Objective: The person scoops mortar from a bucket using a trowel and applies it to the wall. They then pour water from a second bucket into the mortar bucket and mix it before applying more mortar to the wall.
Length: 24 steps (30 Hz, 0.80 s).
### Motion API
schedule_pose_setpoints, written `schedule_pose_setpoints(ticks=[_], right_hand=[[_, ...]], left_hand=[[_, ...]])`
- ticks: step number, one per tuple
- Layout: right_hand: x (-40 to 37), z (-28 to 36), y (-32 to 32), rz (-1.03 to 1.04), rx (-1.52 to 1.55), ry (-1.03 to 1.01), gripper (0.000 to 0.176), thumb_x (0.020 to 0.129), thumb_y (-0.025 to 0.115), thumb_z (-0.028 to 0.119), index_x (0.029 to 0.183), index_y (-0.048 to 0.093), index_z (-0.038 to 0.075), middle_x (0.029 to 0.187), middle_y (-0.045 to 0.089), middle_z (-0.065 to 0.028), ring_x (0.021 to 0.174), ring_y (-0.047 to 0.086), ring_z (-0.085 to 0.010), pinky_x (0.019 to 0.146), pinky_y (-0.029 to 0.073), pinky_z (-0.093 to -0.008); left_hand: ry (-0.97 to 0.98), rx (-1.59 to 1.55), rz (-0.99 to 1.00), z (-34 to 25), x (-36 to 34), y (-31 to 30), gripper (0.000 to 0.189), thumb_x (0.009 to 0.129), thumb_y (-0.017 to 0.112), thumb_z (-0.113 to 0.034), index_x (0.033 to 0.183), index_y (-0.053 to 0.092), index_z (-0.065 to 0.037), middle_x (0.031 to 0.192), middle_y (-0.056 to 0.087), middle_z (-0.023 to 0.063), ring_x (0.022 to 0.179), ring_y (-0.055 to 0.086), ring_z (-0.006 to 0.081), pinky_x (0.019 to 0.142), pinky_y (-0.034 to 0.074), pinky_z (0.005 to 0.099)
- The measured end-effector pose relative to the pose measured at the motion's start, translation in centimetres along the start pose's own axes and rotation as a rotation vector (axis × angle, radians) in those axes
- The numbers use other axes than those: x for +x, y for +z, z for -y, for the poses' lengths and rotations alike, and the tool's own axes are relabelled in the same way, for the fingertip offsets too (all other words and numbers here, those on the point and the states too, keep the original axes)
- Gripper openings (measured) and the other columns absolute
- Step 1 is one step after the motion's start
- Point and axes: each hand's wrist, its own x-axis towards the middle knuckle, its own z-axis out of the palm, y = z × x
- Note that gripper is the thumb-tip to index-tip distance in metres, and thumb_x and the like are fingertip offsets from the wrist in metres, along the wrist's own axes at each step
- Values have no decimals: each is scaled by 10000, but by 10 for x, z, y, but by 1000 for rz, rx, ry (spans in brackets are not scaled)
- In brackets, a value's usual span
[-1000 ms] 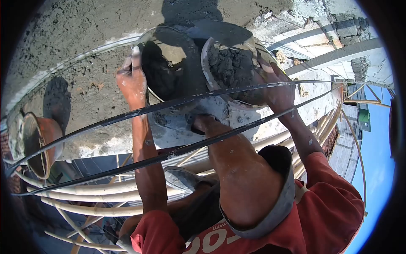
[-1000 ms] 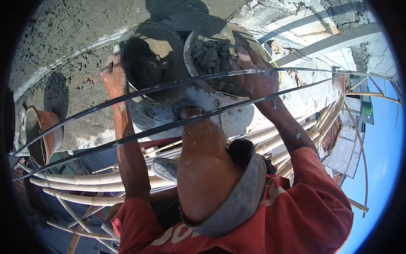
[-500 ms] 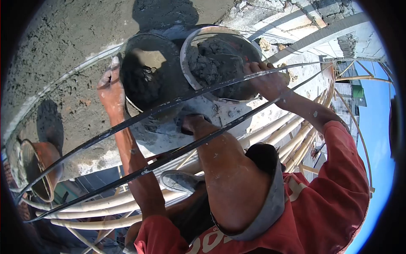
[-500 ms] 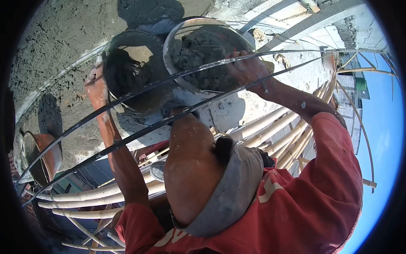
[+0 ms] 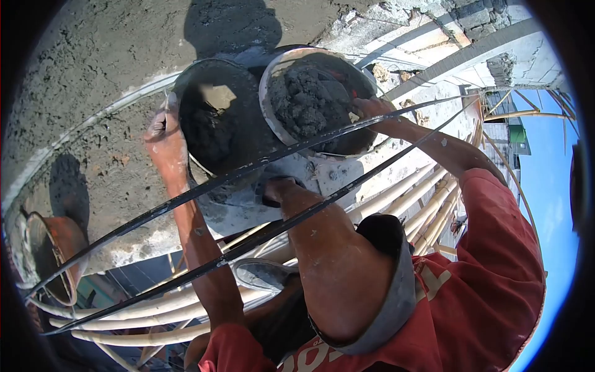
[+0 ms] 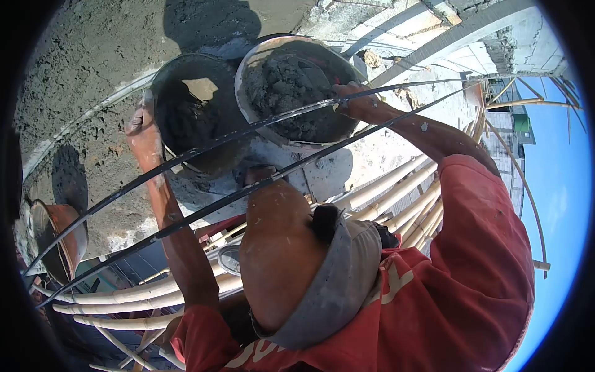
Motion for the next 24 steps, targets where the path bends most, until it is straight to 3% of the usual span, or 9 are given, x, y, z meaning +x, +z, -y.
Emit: schedule_pose_setpoints(ticks=[2, 3, 6, 9, 11, 13, 16, 18, 24], right_hand=[[-6, 0, 5, 20, 79, -25, 469, 693, 675, 193, 1112, 504, 69, 990, 563, -193, 940, 542, -370, 813, 447, -425], [-11, 1, 8, 154, 76, 25, 485, 683, 677, 184, 1131, 519, 84, 1037, 564, -173, 971, 540, -365, 813, 457, -412], [-30, 20, 17, 176, 54, -66, 527, 684, 678, 174, 1170, 488, 108, 1073, 548, -159, 982, 540, -306, 823, 456, -378], [-6, 11, 27, 428, 513, 147, 511, 699, 666, 149, 1168, 472, 93, 1033, 533, -112, 945, 524, -211, 805, 439, -325], [0, 23, 21, 578, 1072, 164, 487, 710, 668, 139, 1142, 460, 57, 973, 509, -70, 905, 493, -140, 772, 414, -284], [0, 24, 19, 541, 958, 180, 405, 732, 644, 112, 1088, 467, 36, 938, 506, -71, 850, 501, -120, 704, 412, -261], [-9, 17, 17, 497, 1149, 297, 401, 735, 633, 100, 1094, 466, 35, 837, 535, -65, 695, 521, -115, 588, 419, -249], [-12, 24, -7, 700, 1049, 425, 336, 734, 636, 102, 1037, 515, 18, 713, 544, -45, 550, 502, -105, 486, 401, -241], [-38, 16, -26, 350, 1110, 223, 184, 734, 622, 52, 884, 517, 41, 672, 529, -6, 482, 463, -57, 402, 376, -194]], left_hand=[[14, -41, -27, -2, -8, 8, 393, 850, 587, -335, 896, 626, 53, 691, 585, 50, 666, 460, 104, 642, 407, 280], [16, -46, -40, -6, -7, 11, 393, 850, 587, -335, 896, 626, 53, 691, 585, 50, 666, 460, 104, 642, 407, 280], [-30, 38, 6, -15, -10, 11, 399, 860, 566, -347, 925, 631, 42, 710, 615, 70, 687, 491, 102, 666, 420, 275], [19, 48, -40, -13, -14, 19, 376, 858, 573, -329, 962, 631, 27, 745, 638, 78, 702, 509, 95, 673, 428, 265], [18, -5, 0, -13, -17, 19, 348, 860, 577, -301, 983, 625, 21, 779, 653, 84, 709, 509, 88, 671, 432, 263], [104, 20, -52, -11, -13, 20, 319, 863, 578, -268, 987, 624, 22, 810, 661, 94, 724, 507, 85, 688, 435, 265], [107, -38, -36, -5, -15, 16, 298, 865, 575, -244, 997, 621, 20, 829, 666, 101, 734, 508, 81, 698, 437, 263], [65, -22, -38, -9, -17, 14, 297, 864, 577, -238, 1000, 619, 22, 826, 665, 99, 733, 506, 79, 696, 436, 261], [95, 30, -44, -11, -16, 15, 298, 857, 586, -235, 1003, 621, 22, 816, 666, 100, 725, 512, 76, 684, 435, 252]])
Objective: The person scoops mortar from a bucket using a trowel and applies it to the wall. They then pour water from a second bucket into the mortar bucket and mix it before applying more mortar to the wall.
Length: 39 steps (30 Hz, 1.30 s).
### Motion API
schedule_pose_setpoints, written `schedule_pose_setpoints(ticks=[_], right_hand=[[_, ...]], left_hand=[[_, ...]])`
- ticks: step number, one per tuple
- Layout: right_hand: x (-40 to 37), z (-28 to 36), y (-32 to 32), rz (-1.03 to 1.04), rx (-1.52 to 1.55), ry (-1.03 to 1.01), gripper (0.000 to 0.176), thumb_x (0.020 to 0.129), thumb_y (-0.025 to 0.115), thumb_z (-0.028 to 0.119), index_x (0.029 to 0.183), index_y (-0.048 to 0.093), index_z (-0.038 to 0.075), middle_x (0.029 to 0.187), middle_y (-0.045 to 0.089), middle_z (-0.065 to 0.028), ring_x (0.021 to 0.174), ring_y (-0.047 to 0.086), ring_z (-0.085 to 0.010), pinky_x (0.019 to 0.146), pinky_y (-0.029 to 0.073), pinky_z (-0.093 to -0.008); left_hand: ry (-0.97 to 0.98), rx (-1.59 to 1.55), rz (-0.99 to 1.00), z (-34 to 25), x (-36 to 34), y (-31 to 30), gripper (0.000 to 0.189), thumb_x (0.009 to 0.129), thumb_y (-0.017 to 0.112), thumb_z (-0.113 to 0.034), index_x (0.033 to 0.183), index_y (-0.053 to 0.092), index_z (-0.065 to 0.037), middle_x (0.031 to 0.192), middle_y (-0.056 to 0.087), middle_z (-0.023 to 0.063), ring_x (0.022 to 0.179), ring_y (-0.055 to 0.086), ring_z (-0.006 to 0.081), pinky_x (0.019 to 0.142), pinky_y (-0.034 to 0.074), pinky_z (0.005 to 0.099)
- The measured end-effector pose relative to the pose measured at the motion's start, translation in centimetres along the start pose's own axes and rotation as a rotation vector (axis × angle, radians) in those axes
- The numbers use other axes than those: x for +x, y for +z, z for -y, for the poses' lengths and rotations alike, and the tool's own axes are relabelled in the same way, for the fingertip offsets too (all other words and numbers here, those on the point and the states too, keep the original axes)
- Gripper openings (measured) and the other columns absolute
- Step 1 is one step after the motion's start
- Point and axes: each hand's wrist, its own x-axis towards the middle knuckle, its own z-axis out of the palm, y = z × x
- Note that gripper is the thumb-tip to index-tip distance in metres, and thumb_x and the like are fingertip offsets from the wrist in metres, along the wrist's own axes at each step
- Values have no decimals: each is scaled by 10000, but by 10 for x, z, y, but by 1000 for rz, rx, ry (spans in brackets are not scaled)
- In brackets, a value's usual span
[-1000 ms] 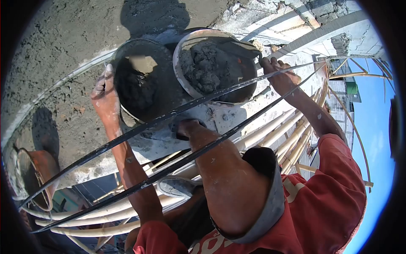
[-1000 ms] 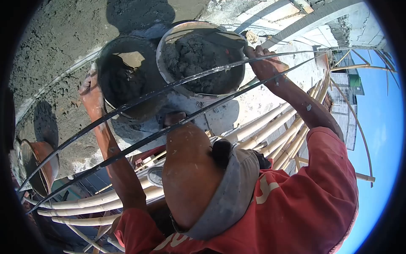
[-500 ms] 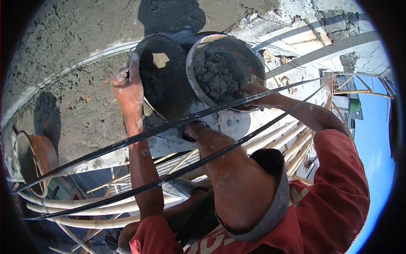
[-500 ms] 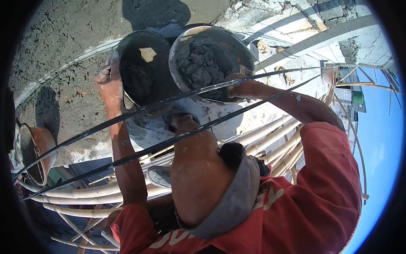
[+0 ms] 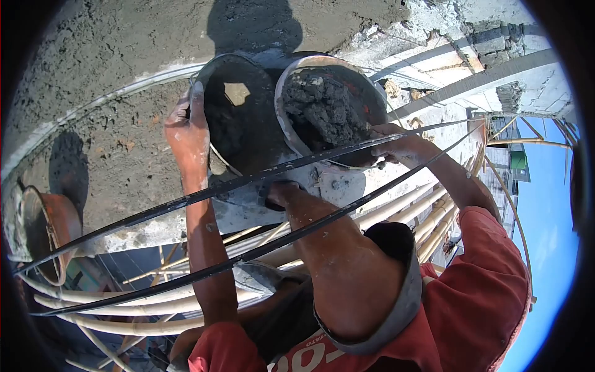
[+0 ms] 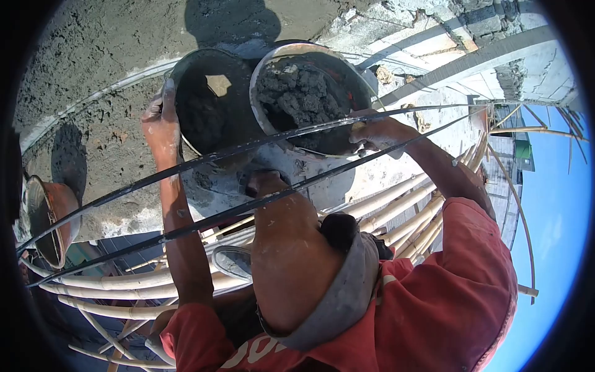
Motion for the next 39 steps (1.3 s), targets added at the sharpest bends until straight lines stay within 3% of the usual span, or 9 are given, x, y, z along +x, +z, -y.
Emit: schedule_pose_setpoints(ticks=[9, 11, 16, 24, 25, 27, 30, 35, 39], right_hand=[[-36, 41, 14, -416, -230, -34, 175, 777, 637, 129, 890, 544, 32, 578, 420, 34, 500, 441, -38, 434, 351, -201], [-14, 35, 39, -517, -567, -502, 226, 794, 633, 188, 936, 540, 38, 579, 479, -13, 562, 537, -125, 510, 423, -278], [25, 58, 101, -638, -1176, -869, 275, 795, 593, 209, 1026, 510, 85, 790, 537, -98, 781, 577, -304, 618, 472, -393], [-4, 32, 9, -698, -1232, 152, 265, 801, 534, 108, 1064, 511, 89, 936, 576, -141, 883, 583, -311, 734, 456, -384], [53, -54, -54, -650, -886, -408, 271, 804, 511, 84, 1074, 495, 60, 970, 572, -156, 856, 594, -317, 705, 470, -380], [63, -23, -34, -626, -985, -774, 300, 786, 527, 83, 1077, 478, 33, 962, 565, -164, 778, 609, -321, 655, 492, -384], [43, -6, 5, -514, -1543, -472, 366, 760, 554, 95, 1107, 449, 41, 918, 560, -161, 722, 612, -327, 627, 506, -387], [-26, -10, 22, -408, -1718, -574, 351, 725, 581, 124, 1059, 488, 69, 924, 563, -108, 812, 587, -247, 623, 485, -380], [0, 18, 3, -866, -1565, -269, 319, 759, 553, 142, 1072, 507, 100, 907, 555, -110, 860, 558, -243, 743, 421, -401]], left_hand=[[-38, -55, 31, 6, 8, 0, 339, 859, 579, -297, 1002, 629, 5, 765, 655, 106, 704, 509, 78, 670, 434, 257], [-135, 81, 54, -6, 6, -4, 355, 857, 579, -317, 992, 632, 7, 765, 658, 105, 701, 518, 84, 675, 434, 253], [-79, -18, 36, -4, 4, 0, 367, 863, 574, -321, 996, 633, 16, 743, 629, 47, 697, 480, 78, 666, 413, 247], [-131, 78, 33, 6, 16, -20, 316, 860, 587, -273, 1011, 625, 2, 822, 663, 104, 750, 496, 65, 719, 423, 250], [-127, 21, 30, 6, 15, -20, 330, 858, 587, -286, 1025, 622, -3, 844, 665, 112, 769, 501, 66, 737, 423, 253], [-106, 68, 38, 3, 13, -15, 344, 858, 586, -303, 1027, 623, -6, 861, 666, 123, 779, 518, 76, 741, 429, 263], [-87, 143, 75, 6, 12, -18, 367, 856, 582, -330, 1029, 623, -10, 890, 665, 140, 799, 550, 96, 745, 439, 279], [-31, 90, 66, -1, 19, -15, 396, 853, 577, -356, 1027, 622, -3, 884, 666, 147, 817, 582, 123, 733, 450, 290], [-22, 144, 90, 3, 19, -16, 363, 865, 563, -322, 1036, 616, -7, 889, 663, 154, 809, 590, 124, 733, 450, 284]])
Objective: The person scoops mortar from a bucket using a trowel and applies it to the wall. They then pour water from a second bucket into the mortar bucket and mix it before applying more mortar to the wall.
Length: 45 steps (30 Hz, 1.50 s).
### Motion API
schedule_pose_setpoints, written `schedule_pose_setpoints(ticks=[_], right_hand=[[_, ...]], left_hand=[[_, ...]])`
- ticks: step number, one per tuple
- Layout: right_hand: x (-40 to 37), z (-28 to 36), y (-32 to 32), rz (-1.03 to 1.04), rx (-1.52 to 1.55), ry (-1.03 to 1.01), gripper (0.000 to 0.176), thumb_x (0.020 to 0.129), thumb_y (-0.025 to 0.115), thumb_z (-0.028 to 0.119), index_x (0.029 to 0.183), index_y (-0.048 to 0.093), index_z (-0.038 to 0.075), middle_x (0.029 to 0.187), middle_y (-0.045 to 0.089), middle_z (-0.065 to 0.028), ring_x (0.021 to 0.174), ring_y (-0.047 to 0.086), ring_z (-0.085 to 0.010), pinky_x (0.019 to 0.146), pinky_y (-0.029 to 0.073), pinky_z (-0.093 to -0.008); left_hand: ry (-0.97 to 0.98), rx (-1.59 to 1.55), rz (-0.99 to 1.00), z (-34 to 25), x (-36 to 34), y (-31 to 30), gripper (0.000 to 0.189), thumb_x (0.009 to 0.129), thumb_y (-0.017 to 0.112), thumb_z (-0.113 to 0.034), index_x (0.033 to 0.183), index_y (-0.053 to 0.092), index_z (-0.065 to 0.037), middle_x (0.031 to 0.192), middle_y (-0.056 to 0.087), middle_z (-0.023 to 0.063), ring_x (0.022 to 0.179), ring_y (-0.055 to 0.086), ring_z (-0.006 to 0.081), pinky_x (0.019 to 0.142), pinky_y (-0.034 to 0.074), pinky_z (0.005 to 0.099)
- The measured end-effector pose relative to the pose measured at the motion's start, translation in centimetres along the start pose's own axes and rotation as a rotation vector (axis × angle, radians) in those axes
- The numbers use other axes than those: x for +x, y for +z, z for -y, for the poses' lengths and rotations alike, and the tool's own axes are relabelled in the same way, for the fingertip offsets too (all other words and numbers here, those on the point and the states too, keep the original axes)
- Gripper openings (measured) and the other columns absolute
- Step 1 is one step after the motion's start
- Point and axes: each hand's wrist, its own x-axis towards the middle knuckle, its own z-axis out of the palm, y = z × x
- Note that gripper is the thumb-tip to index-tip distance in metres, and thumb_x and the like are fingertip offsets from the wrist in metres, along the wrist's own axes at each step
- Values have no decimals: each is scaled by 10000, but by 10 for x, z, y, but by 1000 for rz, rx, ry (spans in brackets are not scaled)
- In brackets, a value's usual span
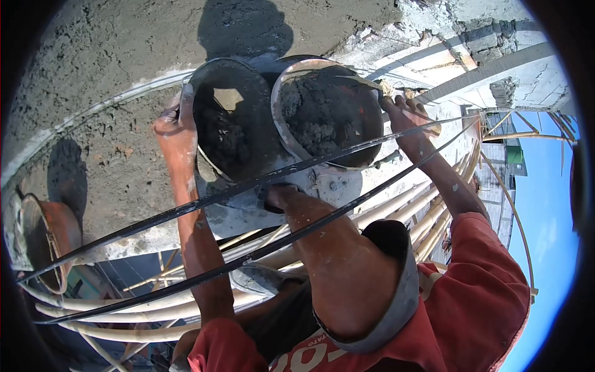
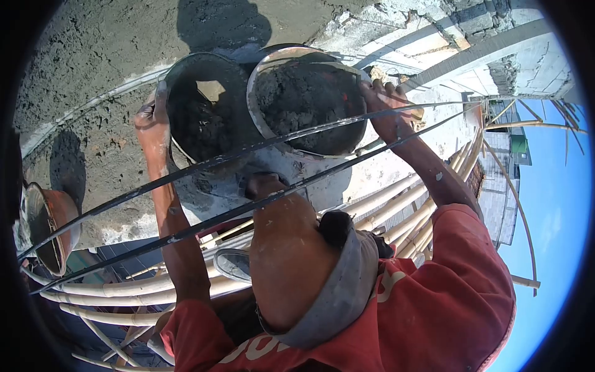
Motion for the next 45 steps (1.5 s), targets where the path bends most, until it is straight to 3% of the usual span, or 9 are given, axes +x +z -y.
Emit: schedule_pose_setpoints(ticks=[8, 12, 17, 24, 30, 32, 33, 40, 45], right_hand=[[-39, 31, 4, -80, 30, -437, 387, 726, 574, 126, 1102, 502, 66, 929, 582, -121, 805, 606, -239, 657, 489, -361], [-40, 7, -3, 361, 51, -145, 339, 775, 543, 111, 1103, 482, 56, 902, 571, -167, 802, 605, -285, 632, 482, -403], [0, -5, 68, 55, 344, -324, 200, 812, 504, 120, 984, 469, 25, 787, 538, -157, 704, 571, -335, 625, 466, -420], [-6, 18, 91, 599, 545, -246, 401, 688, 676, 287, 955, 548, 16, 862, 513, -183, 815, 558, -325, 728, 467, -442], [5, 43, 69, 939, 1148, 74, 293, 688, 700, 161, 893, 566, -1, 840, 526, -109, 775, 553, -165, 590, 455, -274], [-1, 23, 89, 1095, 1757, 182, 285, 708, 686, 93, 940, 550, -2, 825, 515, -69, 756, 535, -109, 525, 414, -219], [17, 31, 40, 1184, 1397, 136, 357, 713, 686, 65, 1016, 506, 7, 798, 504, -27, 714, 521, -83, 518, 406, -218], [-10, 0, 56, 900, 1570, 363, 427, 732, 671, 104, 1092, 464, 0, 807, 528, -34, 740, 521, -105, 569, 420, -243], [-6, -12, 8, 723, 1522, 325, 276, 819, 615, 209, 963, 545, -16, 598, 485, 34, 446, 421, -23, 374, 326, -179]], left_hand=[[53, -22, -10, 0, 1, 1, 371, 871, 547, -335, 1020, 622, -4, 860, 660, 168, 766, 581, 114, 702, 451, 293], [48, 34, -51, -4, -1, 4, 383, 874, 537, -358, 1013, 629, -13, 840, 658, 169, 755, 557, 103, 694, 447, 295], [40, -155, -33, 5, -4, 7, 461, 857, 549, -412, 999, 631, 18, 761, 629, 55, 685, 496, 118, 663, 412, 276], [-61, -127, -29, -4, -4, 5, 365, 864, 575, -306, 1024, 617, 19, 792, 656, 88, 735, 508, 93, 708, 434, 279], [-115, -166, -41, -6, -11, 9, 435, 850, 567, -397, 1004, 629, 5, 760, 639, 95, 705, 504, 120, 694, 430, 293], [-93, -136, -86, -6, -9, 10, 396, 863, 565, -355, 990, 629, 15, 743, 628, 83, 696, 474, 110, 685, 424, 284], [-119, -89, -63, -9, -11, 7, 387, 864, 569, -336, 986, 623, 27, 729, 621, 80, 693, 462, 106, 677, 423, 281], [-113, -81, -42, -2, -9, 5, 397, 861, 575, -333, 956, 618, 50, 680, 590, 63, 672, 450, 96, 632, 412, 279], [-90, -149, -75, -1, -10, 7, 437, 856, 563, -398, 950, 639, 22, 701, 599, 61, 690, 471, 95, 650, 410, 268]])
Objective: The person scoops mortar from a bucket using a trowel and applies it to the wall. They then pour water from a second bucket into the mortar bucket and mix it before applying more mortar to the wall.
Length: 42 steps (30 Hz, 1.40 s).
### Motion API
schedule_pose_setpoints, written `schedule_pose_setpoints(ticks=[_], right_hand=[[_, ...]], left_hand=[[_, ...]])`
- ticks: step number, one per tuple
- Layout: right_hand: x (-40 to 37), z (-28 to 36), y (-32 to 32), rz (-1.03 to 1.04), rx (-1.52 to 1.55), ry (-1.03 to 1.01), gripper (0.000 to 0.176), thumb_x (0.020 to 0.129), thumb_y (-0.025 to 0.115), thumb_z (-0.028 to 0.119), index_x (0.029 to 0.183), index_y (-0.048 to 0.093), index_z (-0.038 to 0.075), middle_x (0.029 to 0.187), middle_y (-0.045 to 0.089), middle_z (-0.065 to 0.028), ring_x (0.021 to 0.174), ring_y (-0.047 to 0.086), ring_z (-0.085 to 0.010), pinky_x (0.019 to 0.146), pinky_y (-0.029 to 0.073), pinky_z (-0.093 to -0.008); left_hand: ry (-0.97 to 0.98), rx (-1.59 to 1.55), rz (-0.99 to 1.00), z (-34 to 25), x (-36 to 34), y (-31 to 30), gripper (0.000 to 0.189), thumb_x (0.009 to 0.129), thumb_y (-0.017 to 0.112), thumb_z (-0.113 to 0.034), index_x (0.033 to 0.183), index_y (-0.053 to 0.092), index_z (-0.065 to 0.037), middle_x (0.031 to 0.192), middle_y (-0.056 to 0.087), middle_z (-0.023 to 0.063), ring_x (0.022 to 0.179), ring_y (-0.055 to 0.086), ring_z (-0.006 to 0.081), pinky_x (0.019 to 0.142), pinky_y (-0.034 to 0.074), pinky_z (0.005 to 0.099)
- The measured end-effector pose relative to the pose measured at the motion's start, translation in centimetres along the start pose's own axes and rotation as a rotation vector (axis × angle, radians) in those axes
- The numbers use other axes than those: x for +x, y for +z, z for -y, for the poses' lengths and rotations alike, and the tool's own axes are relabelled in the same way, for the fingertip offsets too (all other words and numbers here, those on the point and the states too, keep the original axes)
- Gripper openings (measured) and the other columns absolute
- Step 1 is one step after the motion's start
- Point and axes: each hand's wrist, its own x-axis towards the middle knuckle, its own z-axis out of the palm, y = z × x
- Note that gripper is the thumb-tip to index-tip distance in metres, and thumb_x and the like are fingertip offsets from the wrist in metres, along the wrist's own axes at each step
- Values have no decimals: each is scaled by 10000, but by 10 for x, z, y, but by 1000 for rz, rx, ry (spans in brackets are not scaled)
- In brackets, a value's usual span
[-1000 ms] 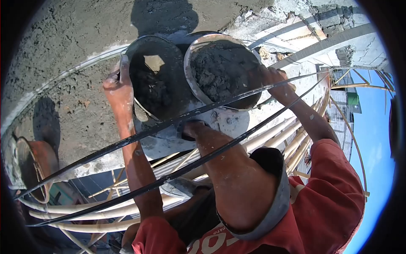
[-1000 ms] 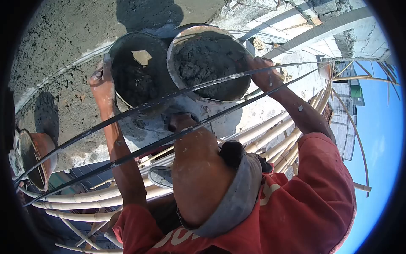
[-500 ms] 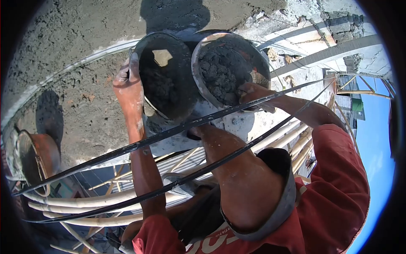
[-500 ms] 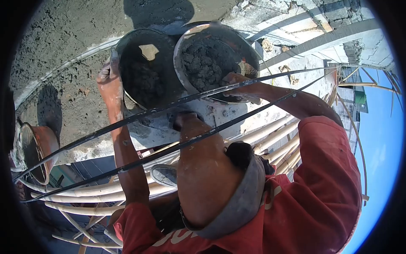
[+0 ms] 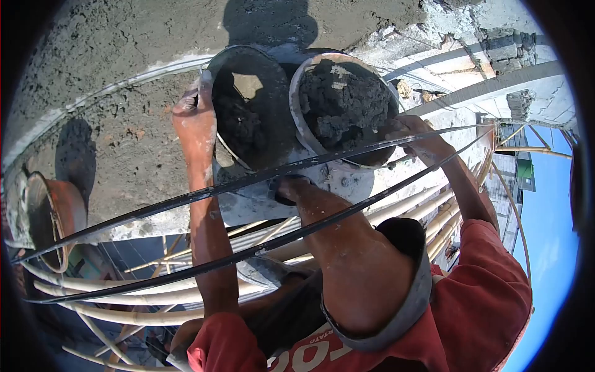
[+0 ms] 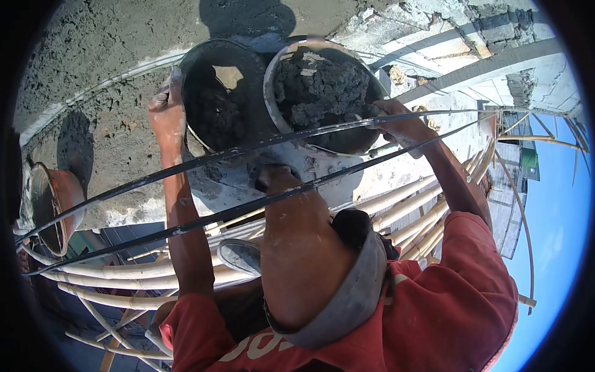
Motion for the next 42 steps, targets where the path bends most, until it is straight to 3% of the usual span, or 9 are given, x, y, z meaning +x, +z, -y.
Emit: schedule_pose_setpoints(ticks=[4, 6, 11, 19, 25, 31, 36, 38, 42], right_hand=[[-12, 41, 41, -181, -302, -16, 216, 826, 584, 173, 964, 552, 11, 596, 512, -2, 474, 494, -87, 408, 358, -237], [-4, 52, 71, -435, -777, -503, 231, 832, 558, 178, 971, 531, -4, 667, 576, -100, 590, 596, -218, 533, 459, -338], [43, 70, 136, -580, -1170, -879, 228, 815, 538, 199, 981, 508, 46, 888, 568, -168, 834, 601, -281, 702, 491, -388], [-4, 7, 21, -642, -1207, -154, 332, 802, 558, 255, 1107, 512, 131, 904, 547, -120, 823, 587, -321, 698, 476, -434], [64, 24, 44, -604, -1883, -814, 310, 740, 566, 143, 1019, 527, 14, 899, 529, -133, 753, 553, -247, 644, 474, -348], [-14, -20, 42, -296, -1693, -826, 274, 723, 541, 84, 977, 564, -15, 826, 551, -134, 785, 579, -265, 639, 489, -366], [6, -12, 8, -575, -1678, -159, 442, 793, 528, 137, 1189, 377, 12, 944, 532, -154, 851, 575, -271, 671, 494, -377], [34, -27, -3, -552, -1383, -493, 435, 766, 531, 84, 1185, 422, 39, 879, 520, -165, 748, 558, -317, 642, 486, -394], [79, -25, 8, -355, -1509, -460, 466, 743, 567, 128, 1188, 444, 63, 875, 520, -162, 737, 557, -326, 653, 479, -418]], left_hand=[[-20, 82, 33, -4, 0, -5, 440, 851, 572, -400, 976, 635, 17, 755, 635, 71, 708, 491, 93, 675, 415, 255], [70, -51, 8, 12, 6, -1, 424, 864, 572, -360, 927, 622, 56, 710, 567, 19, 670, 438, 96, 630, 396, 261], [41, -42, 40, 11, 10, -7, 421, 866, 563, -354, 950, 612, 55, 701, 579, 26, 683, 443, 93, 630, 405, 268], [-82, 84, -41, 25, 24, -43, 463, 863, 554, -382, 902, 598, 77, 710, 531, -4, 690, 404, 89, 627, 379, 240], [-7, 52, 40, 4, 7, -11, 372, 873, 558, -307, 953, 612, 51, 690, 561, 12, 701, 439, 79, 649, 407, 249], [58, 162, 31, 3, 12, -10, 324, 872, 554, -280, 1008, 623, 6, 750, 638, 97, 727, 506, 90, 691, 434, 277], [-11, 198, 65, -2, 8, -12, 318, 872, 558, -288, 996, 631, -5, 718, 632, 84, 704, 476, 77, 673, 430, 278], [30, 77, 34, 0, 6, -9, 324, 872, 561, -296, 980, 630, 2, 688, 625, 73, 686, 455, 73, 651, 424, 273], [13, 153, 42, 0, 10, -10, 432, 859, 551, -400, 959, 631, 12, 722, 600, 50, 695, 468, 105, 677, 408, 273]])
